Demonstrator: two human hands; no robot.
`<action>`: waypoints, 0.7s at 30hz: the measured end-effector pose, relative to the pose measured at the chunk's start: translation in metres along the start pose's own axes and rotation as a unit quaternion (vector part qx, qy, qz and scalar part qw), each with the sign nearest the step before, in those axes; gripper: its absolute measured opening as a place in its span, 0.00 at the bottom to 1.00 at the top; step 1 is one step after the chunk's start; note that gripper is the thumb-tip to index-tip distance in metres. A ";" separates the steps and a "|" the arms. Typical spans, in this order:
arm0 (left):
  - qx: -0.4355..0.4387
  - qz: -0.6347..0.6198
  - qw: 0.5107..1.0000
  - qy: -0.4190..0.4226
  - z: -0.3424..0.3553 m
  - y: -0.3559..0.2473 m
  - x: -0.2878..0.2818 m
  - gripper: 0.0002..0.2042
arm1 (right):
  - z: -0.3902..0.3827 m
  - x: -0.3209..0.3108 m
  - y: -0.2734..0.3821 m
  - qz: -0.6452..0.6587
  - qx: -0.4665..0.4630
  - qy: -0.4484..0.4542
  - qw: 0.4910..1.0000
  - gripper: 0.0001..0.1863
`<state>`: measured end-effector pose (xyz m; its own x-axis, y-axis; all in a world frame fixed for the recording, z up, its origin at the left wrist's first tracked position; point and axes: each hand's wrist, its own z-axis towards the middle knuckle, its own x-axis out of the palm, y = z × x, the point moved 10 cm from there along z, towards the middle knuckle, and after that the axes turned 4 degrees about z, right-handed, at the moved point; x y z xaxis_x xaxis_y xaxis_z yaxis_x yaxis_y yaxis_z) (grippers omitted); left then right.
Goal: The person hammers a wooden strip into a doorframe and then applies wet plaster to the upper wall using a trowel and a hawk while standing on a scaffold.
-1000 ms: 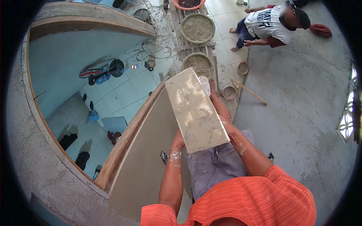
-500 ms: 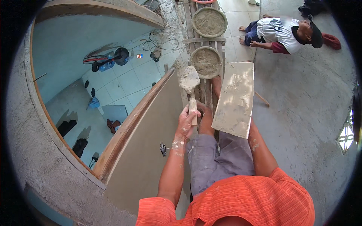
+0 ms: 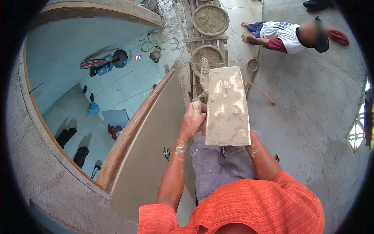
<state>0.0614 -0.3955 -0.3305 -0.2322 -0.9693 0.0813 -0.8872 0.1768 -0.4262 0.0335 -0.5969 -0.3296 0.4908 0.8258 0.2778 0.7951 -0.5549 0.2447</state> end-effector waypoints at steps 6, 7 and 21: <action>0.192 0.162 0.956 -0.151 -0.013 -0.021 -0.021 0.28 | 0.006 0.002 -0.009 -0.002 -0.001 -0.010 1.000 0.22; 0.181 0.178 0.956 -0.146 -0.016 -0.017 -0.020 0.28 | 0.006 0.002 -0.009 -0.002 -0.005 -0.012 1.000 0.22; 0.246 0.292 0.899 -0.214 -0.059 -0.003 -0.059 0.26 | 0.008 -0.020 0.034 -0.018 -0.053 -0.040 0.998 0.22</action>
<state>0.0541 -0.3291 -0.2809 -0.3331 -0.7308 -0.5958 -0.3545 0.6826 -0.6391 0.0532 -0.6314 -0.3343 0.4927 0.8484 0.1935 0.7728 -0.5288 0.3509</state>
